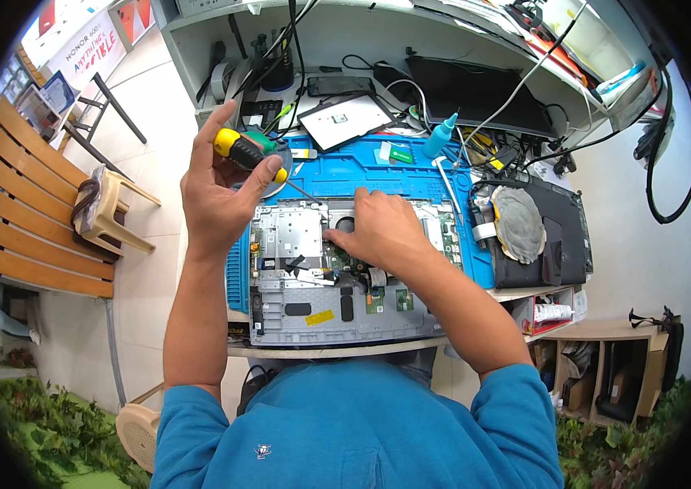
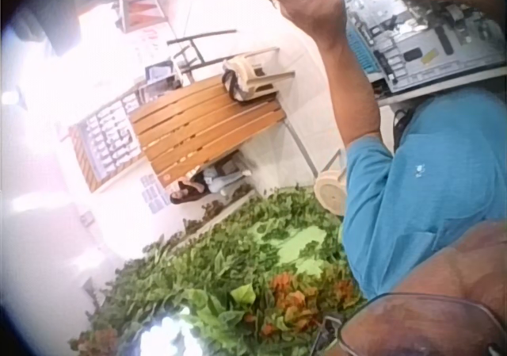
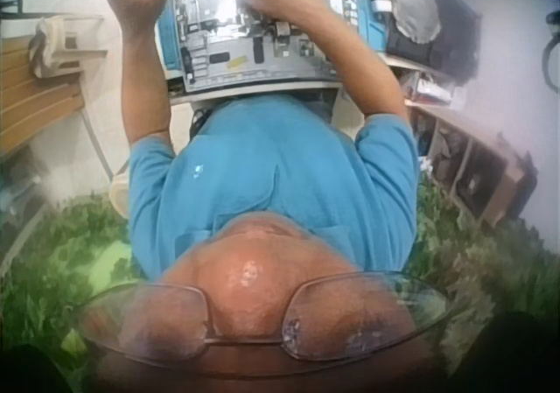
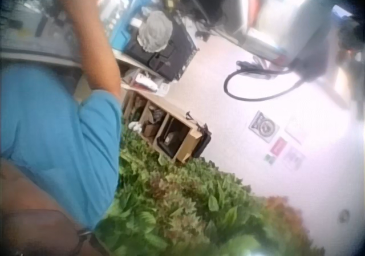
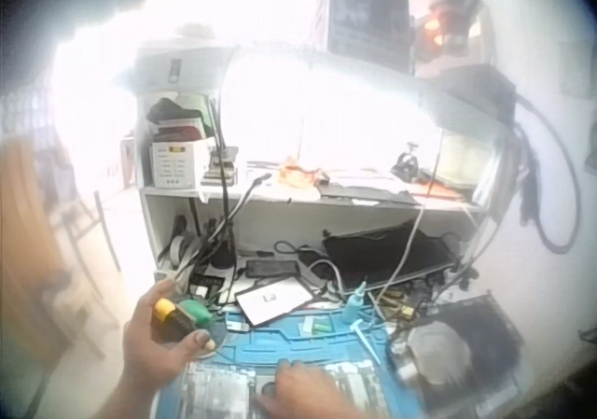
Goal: The person uses a screwdriver to remove screws from a disassembled electronic device on a workbench. They then pick up a circular fan component, apply a substance from a green tube to it, and install it onto the device's internal circuitry, securing it with screws.
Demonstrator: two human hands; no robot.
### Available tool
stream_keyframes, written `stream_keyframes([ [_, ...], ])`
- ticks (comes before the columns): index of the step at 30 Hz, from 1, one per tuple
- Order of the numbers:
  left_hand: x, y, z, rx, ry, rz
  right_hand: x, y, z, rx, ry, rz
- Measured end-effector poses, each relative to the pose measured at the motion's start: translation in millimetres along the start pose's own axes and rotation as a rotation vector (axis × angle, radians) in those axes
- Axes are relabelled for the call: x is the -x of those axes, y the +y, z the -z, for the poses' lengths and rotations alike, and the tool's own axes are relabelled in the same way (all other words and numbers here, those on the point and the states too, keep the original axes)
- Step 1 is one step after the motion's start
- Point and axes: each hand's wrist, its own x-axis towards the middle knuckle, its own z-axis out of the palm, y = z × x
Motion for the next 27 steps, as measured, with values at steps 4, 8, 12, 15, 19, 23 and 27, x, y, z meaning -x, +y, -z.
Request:
stream_keyframes([
  [4,4,-1,2,-0.029,-0.001,-0.014,-3,-8,0,0.008,-0.015,-0.071],
  [8,6,-4,-1,-0.021,0.017,-0.054,-5,-13,2,-0.022,-0.011,-0.134],
  [12,8,-5,-2,-0.034,0.0,-0.063,0,-16,2,-0.076,0.015,-0.171],
  [15,8,-5,-3,-0.043,0.006,-0.067,-1,-15,1,-0.062,0.012,-0.169],
  [19,8,-4,-3,-0.077,-0.001,-0.086,1,-16,1,-0.033,0.011,-0.15],
  [23,8,-6,-3,-0.062,0.008,-0.074,0,-10,-8,-0.06,0.087,-0.109],
  [27,9,-6,-5,-0.074,-0.005,-0.076,2,-9,-9,-0.057,0.099,-0.111],
])
